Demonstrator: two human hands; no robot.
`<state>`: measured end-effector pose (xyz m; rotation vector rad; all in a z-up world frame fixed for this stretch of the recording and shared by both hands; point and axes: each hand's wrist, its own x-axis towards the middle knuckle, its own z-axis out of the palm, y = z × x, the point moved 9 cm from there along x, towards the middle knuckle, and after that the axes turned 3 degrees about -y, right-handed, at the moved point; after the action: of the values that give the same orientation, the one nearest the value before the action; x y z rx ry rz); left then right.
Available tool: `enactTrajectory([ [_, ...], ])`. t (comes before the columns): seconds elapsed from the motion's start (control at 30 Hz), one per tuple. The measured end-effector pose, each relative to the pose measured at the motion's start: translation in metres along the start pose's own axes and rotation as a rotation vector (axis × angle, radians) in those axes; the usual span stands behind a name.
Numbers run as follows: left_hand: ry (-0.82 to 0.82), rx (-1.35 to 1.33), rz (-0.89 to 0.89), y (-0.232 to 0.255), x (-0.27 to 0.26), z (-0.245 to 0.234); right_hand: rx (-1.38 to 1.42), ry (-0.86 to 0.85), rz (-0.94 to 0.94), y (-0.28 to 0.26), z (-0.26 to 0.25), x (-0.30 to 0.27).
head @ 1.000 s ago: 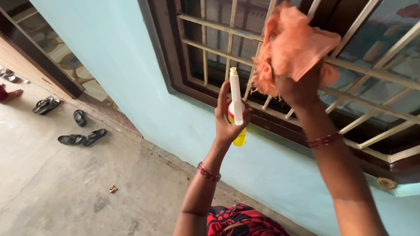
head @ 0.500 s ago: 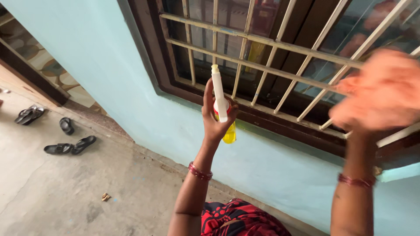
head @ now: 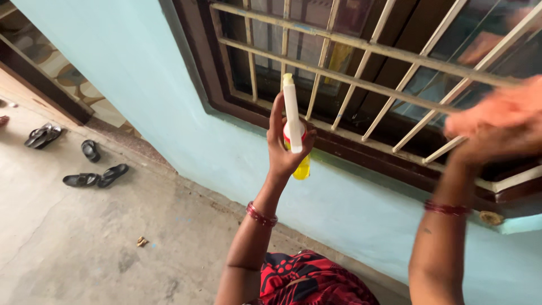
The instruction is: The person sprays a cleaning solution onto a window with metal grilles and wipes the grilles and glass with a cloth. The person repeatedly sprays and wipes different sections of the window throughout the clip.
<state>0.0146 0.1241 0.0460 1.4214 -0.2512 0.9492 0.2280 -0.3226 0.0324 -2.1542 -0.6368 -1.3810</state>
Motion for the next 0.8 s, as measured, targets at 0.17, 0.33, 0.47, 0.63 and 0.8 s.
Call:
enactTrajectory([
  [0.17,0.016,-0.042,-0.01,0.0,0.0,-0.001,0.297,-0.123,-0.336,-0.243,0.065,0.068],
  [0.33,0.04,-0.033,0.026,0.0,-0.003,0.0,0.42,-0.22,-0.411,-0.349,0.069,0.078],
  [0.47,0.074,-0.06,0.004,-0.016,-0.003,-0.005,0.561,-0.226,-0.134,-0.306,0.035,0.061],
  [0.63,0.097,-0.1,-0.023,-0.029,-0.006,-0.011,0.563,-0.024,0.121,-0.215,-0.041,0.051],
  [0.8,0.089,-0.065,0.01,-0.02,-0.004,-0.008,0.203,0.257,0.144,-0.09,-0.124,0.11],
])
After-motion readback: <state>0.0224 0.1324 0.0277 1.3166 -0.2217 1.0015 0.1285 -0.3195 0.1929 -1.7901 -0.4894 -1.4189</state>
